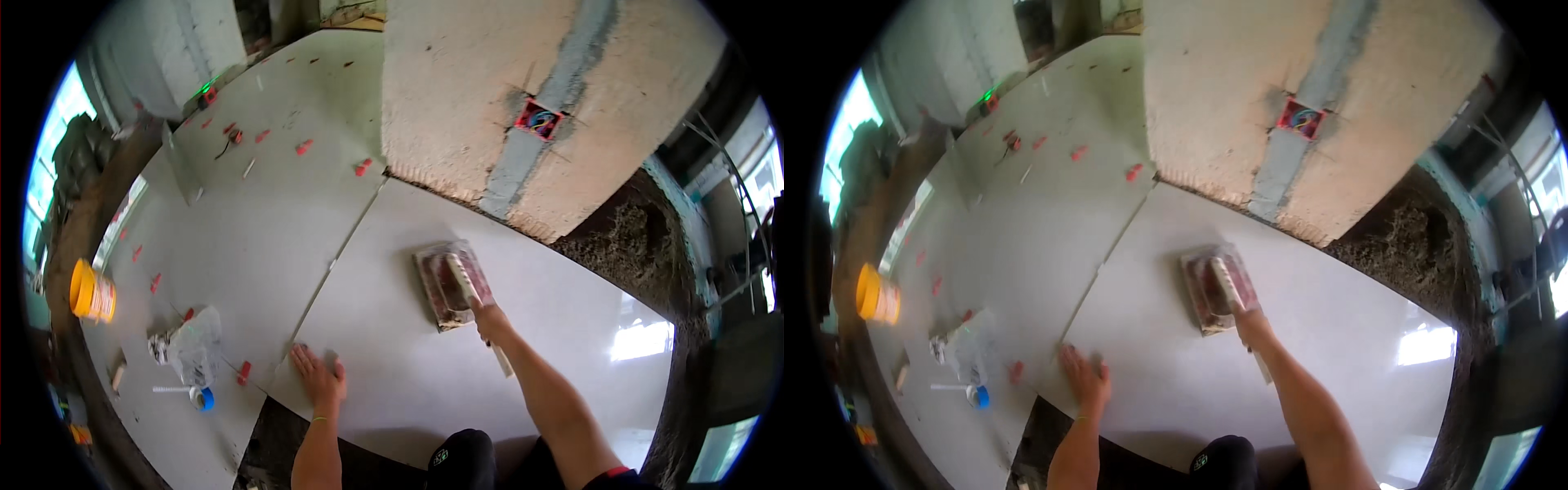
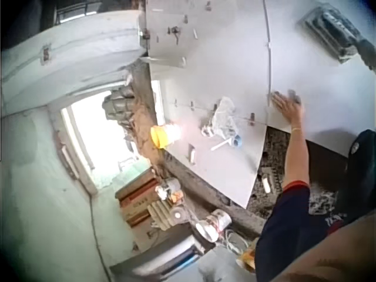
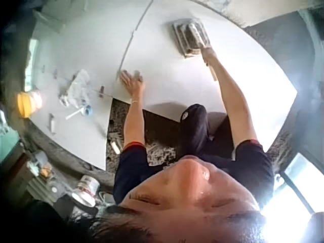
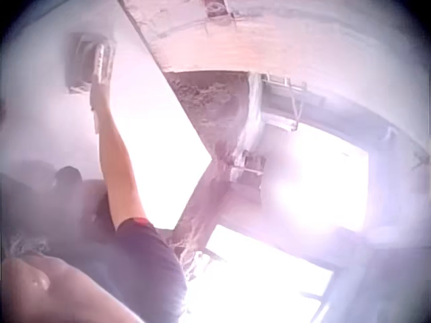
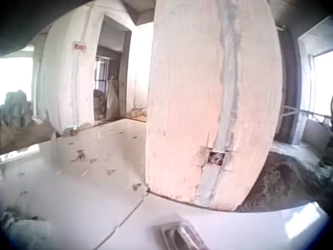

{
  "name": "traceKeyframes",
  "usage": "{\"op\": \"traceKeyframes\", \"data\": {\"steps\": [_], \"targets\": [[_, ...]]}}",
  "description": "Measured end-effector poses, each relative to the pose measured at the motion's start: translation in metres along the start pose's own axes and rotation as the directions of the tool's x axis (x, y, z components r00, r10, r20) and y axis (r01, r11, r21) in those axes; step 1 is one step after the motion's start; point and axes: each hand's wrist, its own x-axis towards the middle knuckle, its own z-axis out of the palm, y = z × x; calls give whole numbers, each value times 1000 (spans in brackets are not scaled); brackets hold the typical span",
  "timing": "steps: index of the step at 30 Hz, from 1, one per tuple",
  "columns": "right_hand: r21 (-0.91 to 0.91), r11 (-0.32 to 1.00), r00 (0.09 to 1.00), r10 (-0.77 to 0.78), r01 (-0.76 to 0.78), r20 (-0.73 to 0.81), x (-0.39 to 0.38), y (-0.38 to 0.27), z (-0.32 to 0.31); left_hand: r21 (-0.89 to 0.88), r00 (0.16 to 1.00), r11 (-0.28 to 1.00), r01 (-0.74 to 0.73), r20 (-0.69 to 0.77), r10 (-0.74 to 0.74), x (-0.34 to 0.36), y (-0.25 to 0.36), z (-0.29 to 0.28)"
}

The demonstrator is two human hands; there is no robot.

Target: The person places a large tile onto a bed of mortar, then uses a wooden float to repeatedly tap and level the tile's surface.

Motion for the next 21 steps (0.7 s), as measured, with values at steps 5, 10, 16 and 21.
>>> {"op": "traceKeyframes", "data": {"steps": [5,10,16,21], "targets": [[278,959,994,23,-52,105,-50,35,-146,75,994,996,-40,-97,47,3,-6,17],[279,918,836,-91,281,-541,-201,161,-284,136,971,986,-94,-208,121,9,-13,44],[350,898,731,424,-265,-535,-110,351,-215,369,993,925,92,-107,-56,2,29,57],[410,886,846,380,-217,-373,-25,410,-184,263,980,944,198,-41,-195,-70,209,71]]}}
